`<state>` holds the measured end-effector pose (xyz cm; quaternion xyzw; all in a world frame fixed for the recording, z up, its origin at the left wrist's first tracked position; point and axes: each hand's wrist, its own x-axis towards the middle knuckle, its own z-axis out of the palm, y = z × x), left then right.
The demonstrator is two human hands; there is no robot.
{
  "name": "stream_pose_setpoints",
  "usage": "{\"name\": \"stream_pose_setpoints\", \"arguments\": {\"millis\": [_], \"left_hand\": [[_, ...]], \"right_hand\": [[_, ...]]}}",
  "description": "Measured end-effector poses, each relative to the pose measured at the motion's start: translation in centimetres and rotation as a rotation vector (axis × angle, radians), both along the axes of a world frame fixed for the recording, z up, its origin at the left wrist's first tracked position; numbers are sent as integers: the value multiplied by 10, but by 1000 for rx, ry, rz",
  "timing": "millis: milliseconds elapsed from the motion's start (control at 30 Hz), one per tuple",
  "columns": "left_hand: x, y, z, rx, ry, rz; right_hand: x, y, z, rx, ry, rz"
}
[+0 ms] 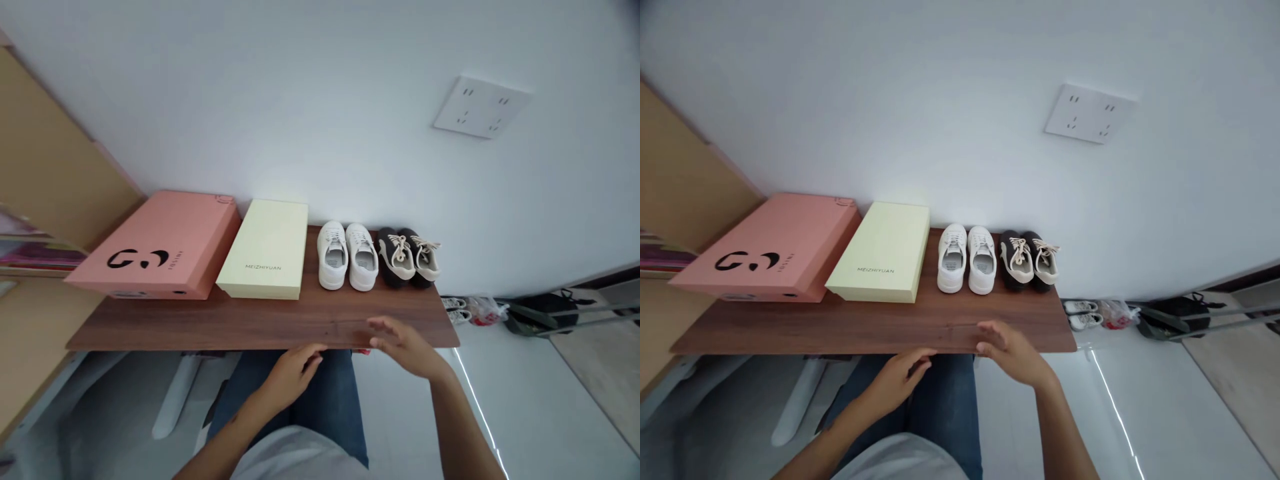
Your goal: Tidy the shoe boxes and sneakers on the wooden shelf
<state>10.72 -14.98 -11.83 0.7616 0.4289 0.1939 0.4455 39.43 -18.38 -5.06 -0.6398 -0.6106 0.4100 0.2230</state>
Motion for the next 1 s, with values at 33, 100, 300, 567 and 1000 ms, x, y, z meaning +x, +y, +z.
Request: {"name": "stream_pose_setpoints", "arguments": {"millis": [33,100,300,567,1000], "left_hand": [[-15,-5,-5,-31,5,76],[-43,-12,-12,-68,19,221],[-75,-15,-12,-25,65,395],[-81,-23,-11,-129,126,129],[-106,94,-22,123,-6,825]], "right_hand": [[-13,-4,-4,-46,36,20],[-38,-9,-13,-114,85,58],[-122,-16,-46,-208,146,230],[-190,-5,-60,-278,-213,411],[-184,90,-35,241,444,-488]]}}
